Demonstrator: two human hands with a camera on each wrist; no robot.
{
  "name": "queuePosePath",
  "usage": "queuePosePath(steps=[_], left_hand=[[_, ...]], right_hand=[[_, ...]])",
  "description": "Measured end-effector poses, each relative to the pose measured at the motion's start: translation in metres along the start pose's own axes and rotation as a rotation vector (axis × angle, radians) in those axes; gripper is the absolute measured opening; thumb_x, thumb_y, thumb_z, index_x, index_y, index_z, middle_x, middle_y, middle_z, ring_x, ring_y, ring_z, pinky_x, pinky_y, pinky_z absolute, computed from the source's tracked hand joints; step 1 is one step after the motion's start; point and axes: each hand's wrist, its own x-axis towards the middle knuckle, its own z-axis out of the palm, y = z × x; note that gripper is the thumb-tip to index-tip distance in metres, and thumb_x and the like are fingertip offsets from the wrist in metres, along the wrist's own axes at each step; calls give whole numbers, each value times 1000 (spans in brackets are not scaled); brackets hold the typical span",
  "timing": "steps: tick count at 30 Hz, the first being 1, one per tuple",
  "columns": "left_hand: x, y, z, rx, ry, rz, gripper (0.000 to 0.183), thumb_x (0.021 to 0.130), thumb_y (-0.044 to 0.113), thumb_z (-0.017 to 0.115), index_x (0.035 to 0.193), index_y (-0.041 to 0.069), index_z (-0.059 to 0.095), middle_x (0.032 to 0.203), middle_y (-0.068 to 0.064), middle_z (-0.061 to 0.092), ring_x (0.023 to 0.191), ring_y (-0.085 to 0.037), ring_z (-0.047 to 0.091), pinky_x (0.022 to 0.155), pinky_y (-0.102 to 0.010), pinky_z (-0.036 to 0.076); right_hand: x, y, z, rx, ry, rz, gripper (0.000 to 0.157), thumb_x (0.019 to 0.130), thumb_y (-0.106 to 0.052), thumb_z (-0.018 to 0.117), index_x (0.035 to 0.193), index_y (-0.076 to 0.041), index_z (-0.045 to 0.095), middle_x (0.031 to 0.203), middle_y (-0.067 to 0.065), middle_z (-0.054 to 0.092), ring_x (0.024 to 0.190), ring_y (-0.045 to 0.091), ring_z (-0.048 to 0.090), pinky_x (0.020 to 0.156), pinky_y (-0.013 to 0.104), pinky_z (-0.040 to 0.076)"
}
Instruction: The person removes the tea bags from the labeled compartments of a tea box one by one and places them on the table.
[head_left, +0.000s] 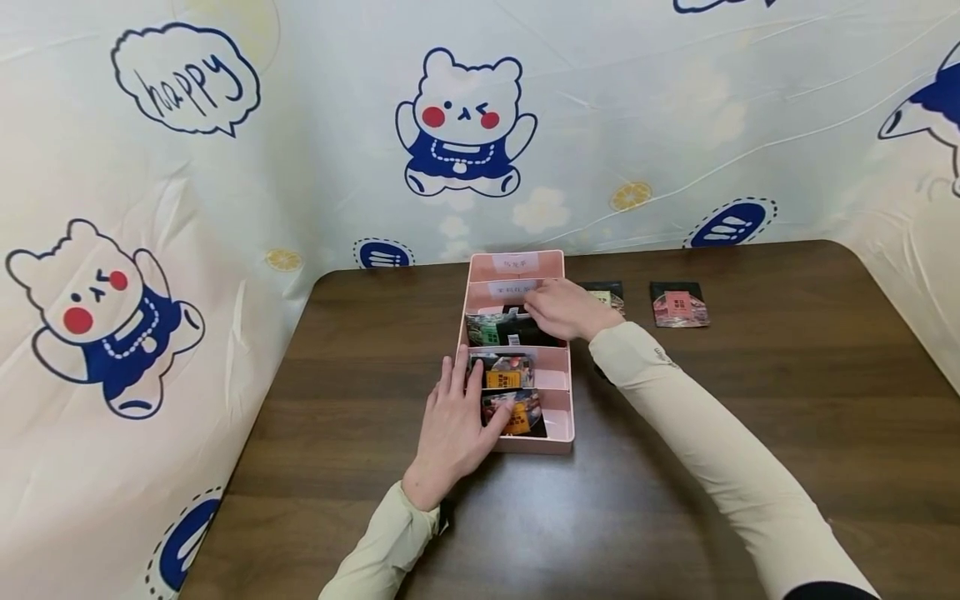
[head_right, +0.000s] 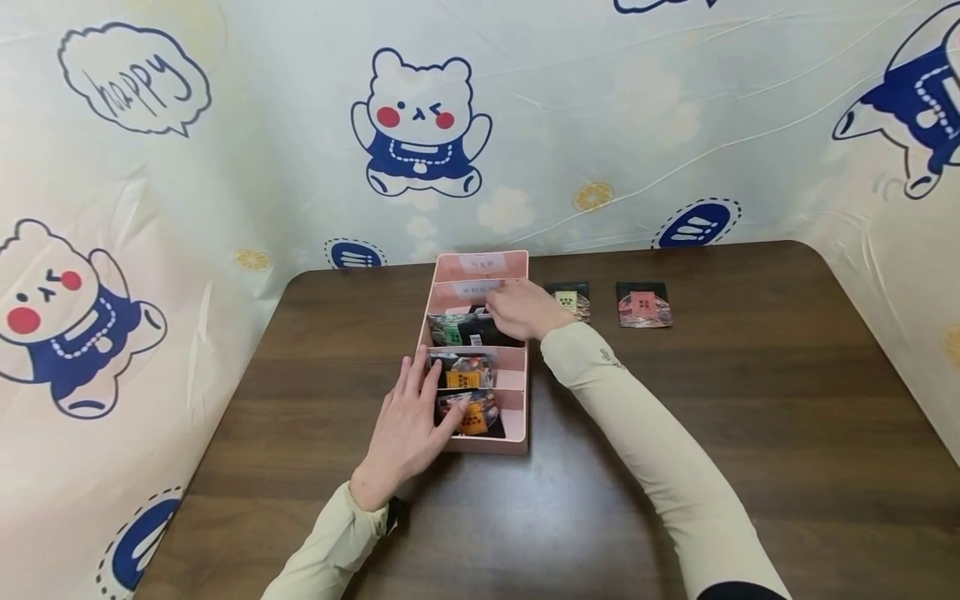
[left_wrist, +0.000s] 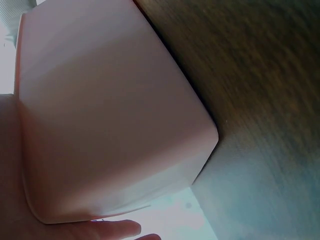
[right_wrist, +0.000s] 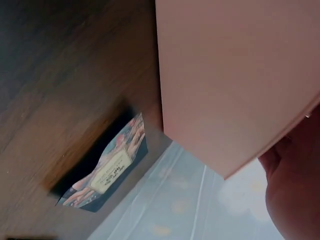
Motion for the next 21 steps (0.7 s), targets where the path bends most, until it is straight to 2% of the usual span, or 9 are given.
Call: queuePosePath(steps=[5,9,12,15,18,21], left_hand=[[0,0,-1,-1,3,2,75,84,65,30,136,11,38,152,-5,10,136,-33,17,97,-53,33],[1,-1,-1,-2,11,5,75,84,64,31,136,11,38,152,-5,10,136,-33,17,97,-53,33],[1,-1,-1,0,17,6,74,84,64,31,136,11,38,152,-5,10,136,-33,17,97,-53,33],[0,-1,-1,3,19,7,74,84,65,31,136,11,39,151,-5,11,136,-33,18,97,-53,33],[0,-1,-1,0,16,6,74,84,65,31,135,11,39,151,-6,12,136,-33,18,96,-53,33],[-1,0,-2,-4,13,3,74,84,64,31,135,11,40,151,-6,13,136,-33,18,96,-53,34]], right_hand=[[4,-1,3,45,-75,62,37,96,-35,29,92,-14,59,101,6,63,100,26,54,90,42,38],[5,-2,4,27,-118,85,47,96,-40,23,99,-14,63,115,4,61,110,26,50,97,43,33],[5,-3,3,32,-146,102,49,96,-41,23,105,-16,64,119,2,60,113,24,47,99,43,29],[6,-5,1,79,-168,113,46,96,-39,26,103,-18,65,119,1,59,114,23,45,100,43,26],[7,-5,-1,129,-161,108,42,96,-37,28,99,-18,66,118,2,60,115,23,46,100,45,25],[10,-6,-2,150,-151,89,42,96,-36,28,108,-16,63,123,5,56,120,25,43,103,47,24]])
